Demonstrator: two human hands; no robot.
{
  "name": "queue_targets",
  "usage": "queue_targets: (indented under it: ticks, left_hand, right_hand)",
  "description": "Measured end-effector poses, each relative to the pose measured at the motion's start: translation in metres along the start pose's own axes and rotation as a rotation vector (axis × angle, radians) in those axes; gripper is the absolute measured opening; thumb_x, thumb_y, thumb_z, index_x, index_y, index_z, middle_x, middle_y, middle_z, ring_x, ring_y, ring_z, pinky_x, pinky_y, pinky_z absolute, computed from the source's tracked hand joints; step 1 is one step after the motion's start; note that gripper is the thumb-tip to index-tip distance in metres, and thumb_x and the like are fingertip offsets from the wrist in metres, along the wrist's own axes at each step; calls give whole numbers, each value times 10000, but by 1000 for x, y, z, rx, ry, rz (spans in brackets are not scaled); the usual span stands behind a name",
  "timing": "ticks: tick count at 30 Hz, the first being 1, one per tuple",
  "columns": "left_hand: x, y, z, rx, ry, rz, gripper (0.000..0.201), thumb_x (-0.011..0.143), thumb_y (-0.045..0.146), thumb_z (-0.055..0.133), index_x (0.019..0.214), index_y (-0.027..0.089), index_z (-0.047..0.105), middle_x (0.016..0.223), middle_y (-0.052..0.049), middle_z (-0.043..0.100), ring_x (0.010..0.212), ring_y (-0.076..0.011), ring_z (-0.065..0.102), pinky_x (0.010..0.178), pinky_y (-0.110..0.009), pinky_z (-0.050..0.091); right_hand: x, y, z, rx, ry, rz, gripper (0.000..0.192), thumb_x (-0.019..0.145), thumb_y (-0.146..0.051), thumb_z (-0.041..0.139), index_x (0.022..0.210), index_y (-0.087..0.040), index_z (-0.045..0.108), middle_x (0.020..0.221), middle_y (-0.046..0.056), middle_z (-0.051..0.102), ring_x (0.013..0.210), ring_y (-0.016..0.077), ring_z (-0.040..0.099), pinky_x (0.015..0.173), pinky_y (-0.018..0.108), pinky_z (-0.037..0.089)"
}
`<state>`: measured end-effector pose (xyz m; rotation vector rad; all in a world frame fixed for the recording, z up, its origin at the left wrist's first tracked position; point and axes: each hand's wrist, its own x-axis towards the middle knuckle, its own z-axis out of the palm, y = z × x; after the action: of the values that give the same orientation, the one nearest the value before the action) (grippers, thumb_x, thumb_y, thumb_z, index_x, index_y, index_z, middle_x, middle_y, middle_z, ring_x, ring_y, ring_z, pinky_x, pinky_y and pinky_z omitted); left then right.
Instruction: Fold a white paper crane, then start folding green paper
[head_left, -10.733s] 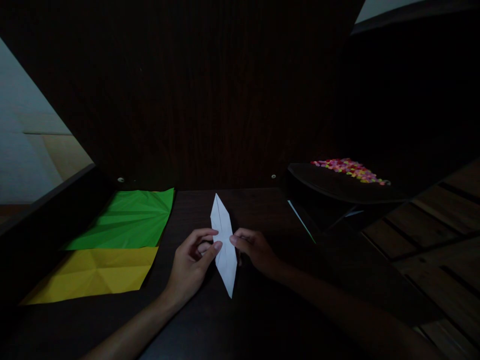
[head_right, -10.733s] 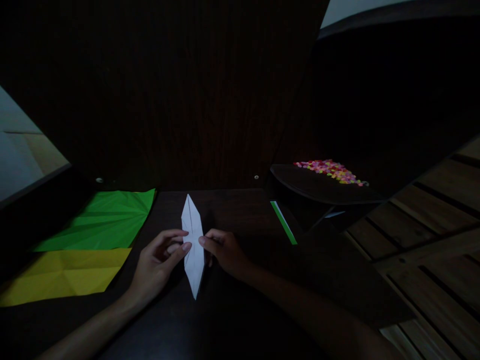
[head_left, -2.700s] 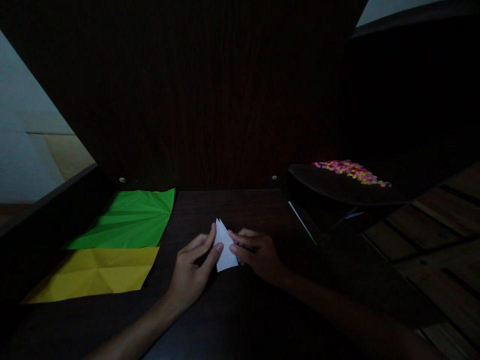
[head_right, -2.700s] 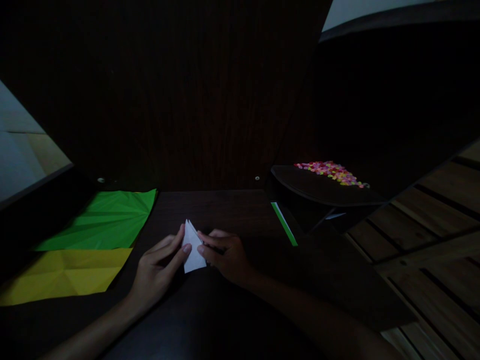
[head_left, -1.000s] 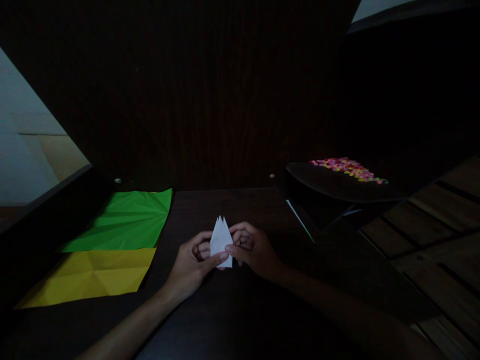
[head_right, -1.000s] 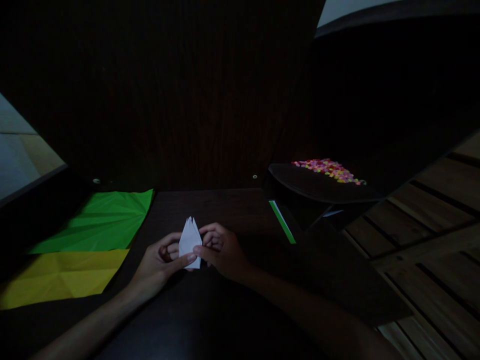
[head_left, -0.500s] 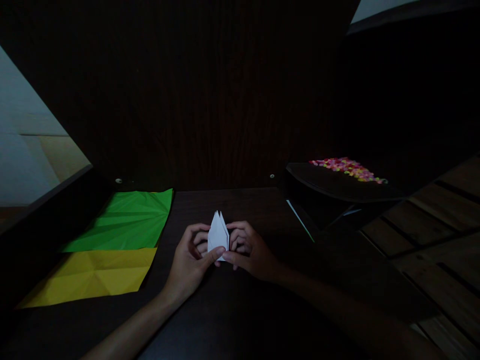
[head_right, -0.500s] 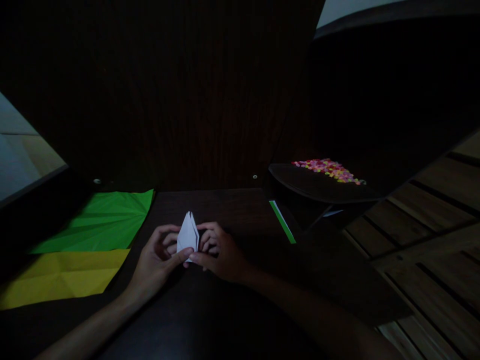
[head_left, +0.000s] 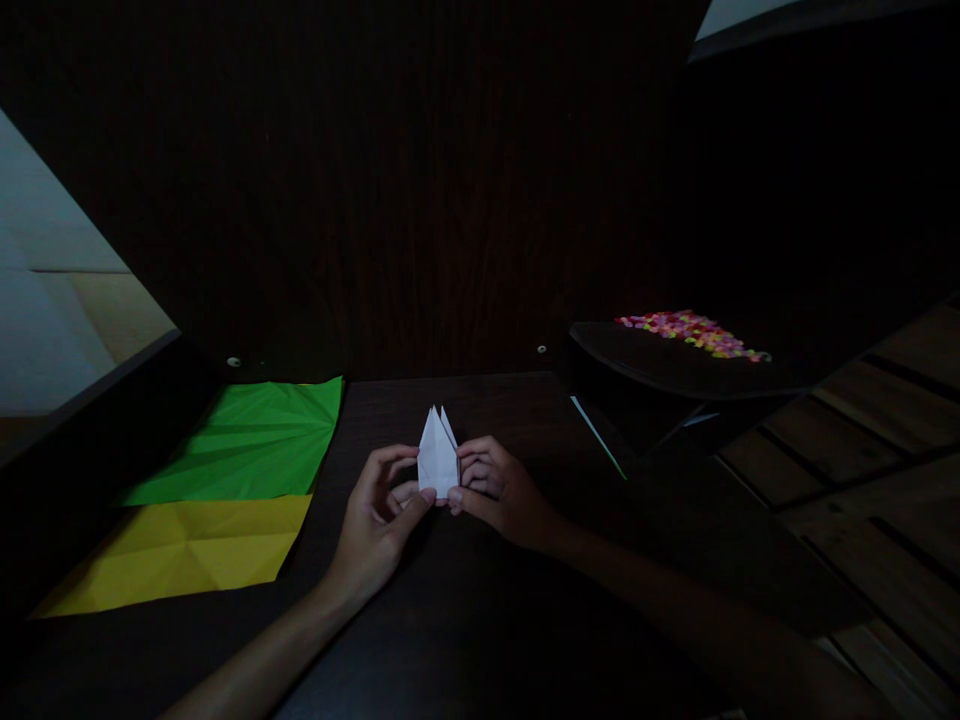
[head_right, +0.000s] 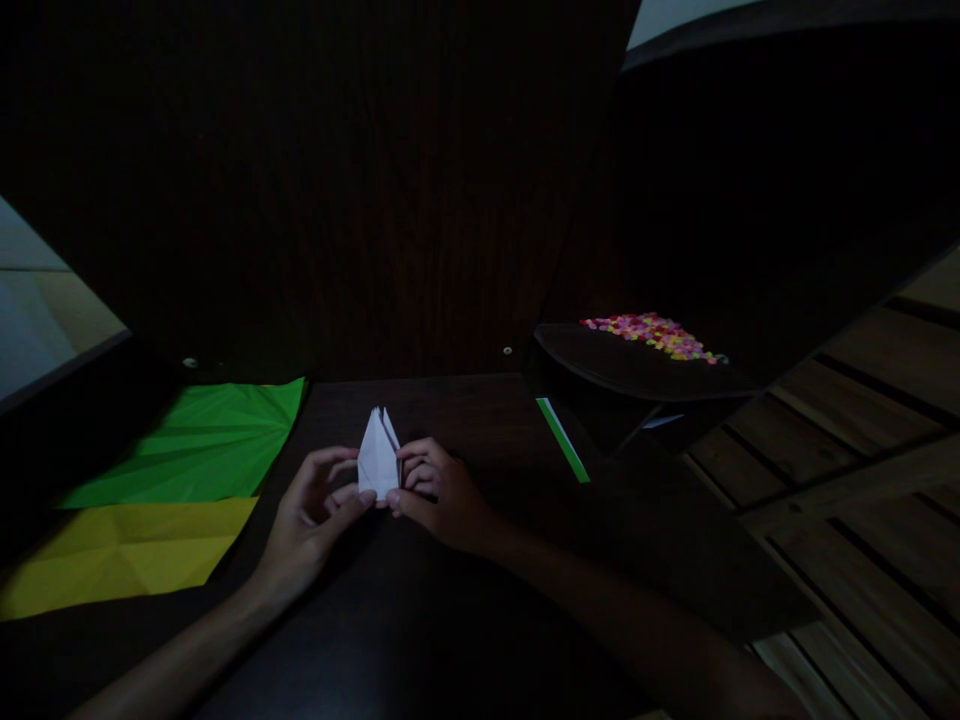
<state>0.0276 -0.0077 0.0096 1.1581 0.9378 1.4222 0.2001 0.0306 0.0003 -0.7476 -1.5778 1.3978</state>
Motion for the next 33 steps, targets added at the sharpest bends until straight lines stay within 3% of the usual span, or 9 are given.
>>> queue_targets:
  ticks: [7,11,17,24,29,33]
  left_hand:
    - [0,0,3,-7,-20,4,366,746,206,745,1044,206,532,1027,-24,646,749,-150,701,707,-278,575]
    - [-1,1,2,-24,-53,-49,288,744,228,754,939,188,546,865,-6,693,704,-156,705,708,-284,575]
    - [1,2,-1,30,-88,-86,223,730,274,776,843,171,613,759,-20,720,717,-181,713,713,-293,572]
    - [4,1,-5,68,-34,-9,192,648,280,824,707,150,695,769,-44,713,696,-172,682,643,-260,555]
    - [0,3,-11,88,-55,-52,139,729,288,739,770,156,719,770,-38,704,701,-167,650,635,-247,516]
    - [-1,3,-10,176,-17,-73,176,762,312,722,710,149,681,647,-6,654,579,-119,575,544,-205,446]
  right_hand:
    - [1,4,-1,52,-5,61,255,733,-230,716,926,-186,556,701,-23,625,606,126,651,614,273,550]
    - [2,4,-2,95,8,82,243,719,-257,736,883,-182,573,657,-21,632,584,135,649,578,272,542]
    - [2,2,-4,121,42,-1,198,710,-321,752,838,-186,683,792,2,617,563,118,624,523,265,519]
    - [3,0,-10,-41,47,-74,60,747,-262,715,779,-222,745,827,26,640,760,158,606,659,284,477]
    - [2,-1,-9,-52,48,-49,78,748,-207,689,796,-220,748,830,23,629,740,149,586,635,268,433]
    - [0,-5,-10,-56,4,-76,105,750,-211,657,807,-223,743,831,23,601,730,151,562,629,274,423]
